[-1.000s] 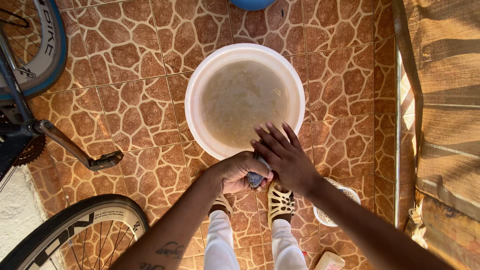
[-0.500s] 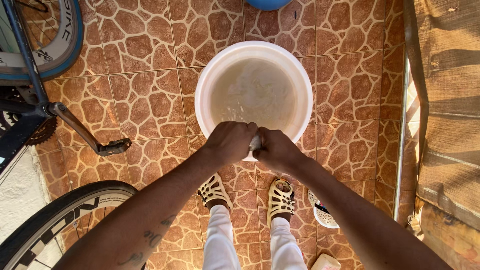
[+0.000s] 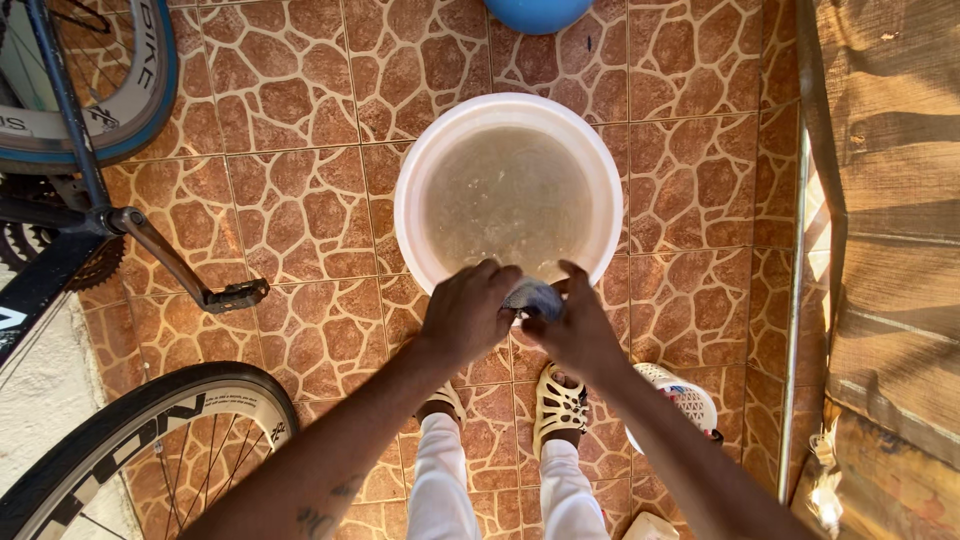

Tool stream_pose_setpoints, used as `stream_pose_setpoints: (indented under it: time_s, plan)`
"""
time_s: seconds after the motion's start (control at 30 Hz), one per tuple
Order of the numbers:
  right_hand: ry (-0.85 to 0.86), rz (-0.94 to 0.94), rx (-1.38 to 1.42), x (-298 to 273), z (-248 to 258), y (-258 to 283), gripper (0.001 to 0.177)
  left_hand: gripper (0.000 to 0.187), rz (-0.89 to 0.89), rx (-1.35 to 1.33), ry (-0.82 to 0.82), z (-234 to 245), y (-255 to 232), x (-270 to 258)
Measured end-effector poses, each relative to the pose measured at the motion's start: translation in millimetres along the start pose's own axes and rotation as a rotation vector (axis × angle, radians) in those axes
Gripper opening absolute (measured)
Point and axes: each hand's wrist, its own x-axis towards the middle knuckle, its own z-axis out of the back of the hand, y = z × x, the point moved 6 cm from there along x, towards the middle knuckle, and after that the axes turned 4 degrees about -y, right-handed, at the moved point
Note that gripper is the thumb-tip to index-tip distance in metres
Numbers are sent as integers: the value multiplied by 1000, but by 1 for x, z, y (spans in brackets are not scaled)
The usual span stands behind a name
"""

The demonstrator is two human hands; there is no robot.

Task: The person wipes a window pane with a cloth, then rinses and wrings the cloth in a bucket of water on a balcony before continuing to wipe the glass.

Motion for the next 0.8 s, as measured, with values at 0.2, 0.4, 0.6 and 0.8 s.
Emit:
stream_pose_setpoints:
  time_s: [0.2,0.4,0.6,0.8]
  plan:
    - [-467,1128,-1126,-80,1,34,90,28,1110,-1006,419,-36,-13,-36]
    - [-188,1515,-1064,-94,6,55,53,13,1367,-1616,773,-1,-67,-49]
    - [-24,1587,-1140,-94,6,83,37,23,1178,-1675,738,11,-74,-43]
    - [-7,989,-1199,-52,2,83,45,26,477,-518,395,20,-39,15]
